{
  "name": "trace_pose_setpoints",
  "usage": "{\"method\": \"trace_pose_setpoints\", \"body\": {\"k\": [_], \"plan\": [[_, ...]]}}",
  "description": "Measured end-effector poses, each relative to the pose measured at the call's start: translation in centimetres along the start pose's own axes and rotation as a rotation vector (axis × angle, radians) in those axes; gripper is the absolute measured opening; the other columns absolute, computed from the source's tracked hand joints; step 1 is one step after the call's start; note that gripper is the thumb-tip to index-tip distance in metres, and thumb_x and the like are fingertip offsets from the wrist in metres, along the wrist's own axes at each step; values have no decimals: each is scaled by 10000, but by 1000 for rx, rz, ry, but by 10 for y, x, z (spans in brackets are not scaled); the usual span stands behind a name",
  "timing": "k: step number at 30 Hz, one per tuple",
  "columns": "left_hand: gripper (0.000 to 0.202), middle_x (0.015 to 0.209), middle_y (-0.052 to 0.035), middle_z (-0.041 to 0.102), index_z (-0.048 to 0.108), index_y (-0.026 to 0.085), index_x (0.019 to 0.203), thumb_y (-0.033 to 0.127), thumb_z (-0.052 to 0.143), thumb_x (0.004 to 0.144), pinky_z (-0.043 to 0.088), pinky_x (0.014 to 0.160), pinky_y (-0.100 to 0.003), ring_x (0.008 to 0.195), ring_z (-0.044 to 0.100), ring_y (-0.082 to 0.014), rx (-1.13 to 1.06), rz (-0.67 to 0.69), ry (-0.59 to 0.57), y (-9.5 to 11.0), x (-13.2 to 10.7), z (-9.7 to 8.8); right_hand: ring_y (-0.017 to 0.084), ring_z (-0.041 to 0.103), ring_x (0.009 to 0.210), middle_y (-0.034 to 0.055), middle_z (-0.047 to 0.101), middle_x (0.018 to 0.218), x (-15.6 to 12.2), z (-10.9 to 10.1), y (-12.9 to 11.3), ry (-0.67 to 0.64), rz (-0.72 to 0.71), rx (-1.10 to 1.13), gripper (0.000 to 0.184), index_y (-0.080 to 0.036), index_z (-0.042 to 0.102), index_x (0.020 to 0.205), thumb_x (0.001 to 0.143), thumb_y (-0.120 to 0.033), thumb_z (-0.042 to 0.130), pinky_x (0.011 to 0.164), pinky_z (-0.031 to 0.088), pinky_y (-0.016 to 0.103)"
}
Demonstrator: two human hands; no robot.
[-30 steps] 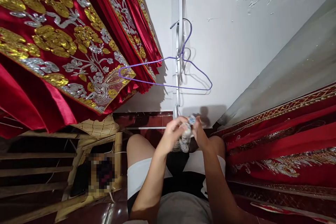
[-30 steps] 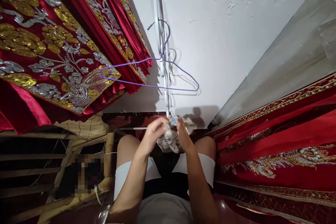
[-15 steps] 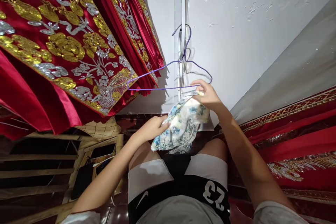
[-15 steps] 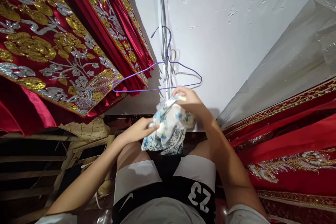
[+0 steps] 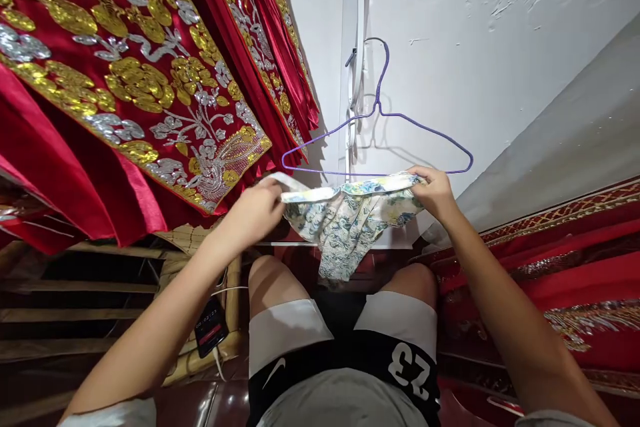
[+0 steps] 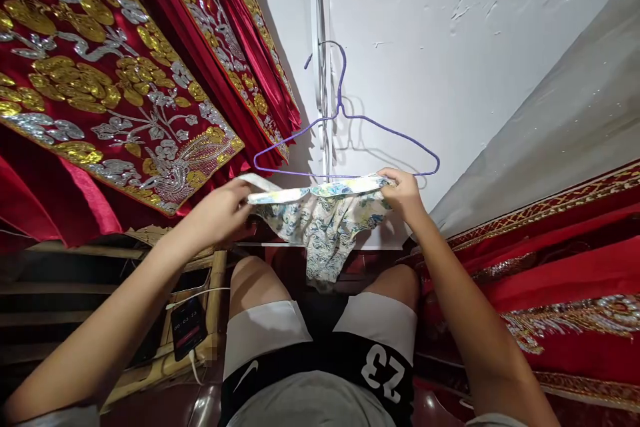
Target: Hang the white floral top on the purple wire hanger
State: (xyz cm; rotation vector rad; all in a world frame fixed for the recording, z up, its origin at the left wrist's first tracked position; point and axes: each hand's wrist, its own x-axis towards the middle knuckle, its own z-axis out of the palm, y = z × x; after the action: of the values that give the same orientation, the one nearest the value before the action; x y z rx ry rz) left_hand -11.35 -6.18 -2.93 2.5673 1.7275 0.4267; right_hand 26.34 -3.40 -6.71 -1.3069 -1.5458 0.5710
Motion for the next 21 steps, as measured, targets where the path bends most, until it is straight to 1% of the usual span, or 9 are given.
{"method": "trace_pose_setpoints", "body": {"k": [2, 3, 6, 8, 9, 13, 15, 18, 21], "plan": [[195, 1087, -148, 682, 650, 172, 794, 258, 481, 842, 524, 929, -395, 938, 671, -289, -73, 27, 69, -6, 16, -8, 190, 574, 709, 23, 656, 709, -6, -9, -8, -3, 40, -4, 199, -169, 708, 727, 638, -257, 553, 641, 403, 289], [191, 1043, -132, 692, 648, 178, 779, 268, 489, 835, 525, 901, -376, 893, 666, -273, -94, 26, 40, -8, 24, -11, 186, 568, 700, 21, 650, 704, -8, -11, -11, 0, 54, -10, 199, -168, 707, 730, 641, -262, 556, 629, 395, 285], [151, 810, -80, 687, 602, 200, 677, 256, 525, 795, 501, 763, -331, 698, 617, -229, -102, -38, -180, -9, 45, -15, 176, 547, 691, 17, 635, 692, -13, -12, -15, 21, 56, -35, 193, -169, 691, 710, 628, -247, 535, 609, 380, 276], [156, 712, -69, 645, 539, 209, 616, 231, 531, 770, 478, 716, -331, 639, 584, -223, -80, -74, -211, -6, 54, -15, 168, 520, 672, 11, 608, 666, -16, -11, -16, 17, 55, -35, 188, -173, 675, 686, 614, -238, 514, 589, 367, 272], [164, 718, -75, 638, 510, 210, 601, 222, 526, 763, 476, 719, -337, 649, 583, -226, -73, -65, -146, -4, 56, -15, 164, 506, 661, 8, 594, 653, -17, -11, -16, 16, 56, -35, 186, -176, 668, 679, 610, -237, 507, 581, 360, 271], [117, 967, -109, 673, 535, 189, 684, 237, 523, 790, 506, 838, -358, 857, 624, -238, -232, 143, 307, 8, 59, -23, 164, 521, 665, 7, 606, 666, -22, -7, -21, -40, 58, 2, 163, -177, 664, 687, 633, -243, 525, 578, 378, 264], [102, 972, -85, 677, 612, 184, 846, 251, 539, 819, 519, 855, -338, 891, 629, -216, -429, 218, 398, 15, 62, -29, 163, 542, 666, 12, 627, 687, -27, -4, -24, -123, 43, 54, 154, -175, 668, 703, 659, -243, 537, 584, 403, 260], [283, 875, -51, 690, 657, 187, 1094, 273, 572, 838, 539, 811, -305, 862, 649, -195, -704, 226, 299, 20, 70, -37, 169, 584, 665, 27, 684, 761, -34, -3, -25, -125, 7, 85, 266, -178, 701, 886, 679, -214, 539, 575, 436, 260], [280, 838, -57, 720, 741, 182, 1009, 278, 608, 782, 557, 762, -307, 818, 664, -200, -825, 158, 133, 16, 80, -40, 178, 606, 644, 60, 726, 879, -32, -14, -20, 158, -22, 76, 627, -199, 586, 1311, 684, -190, 580, 523, 430, 260]]}}
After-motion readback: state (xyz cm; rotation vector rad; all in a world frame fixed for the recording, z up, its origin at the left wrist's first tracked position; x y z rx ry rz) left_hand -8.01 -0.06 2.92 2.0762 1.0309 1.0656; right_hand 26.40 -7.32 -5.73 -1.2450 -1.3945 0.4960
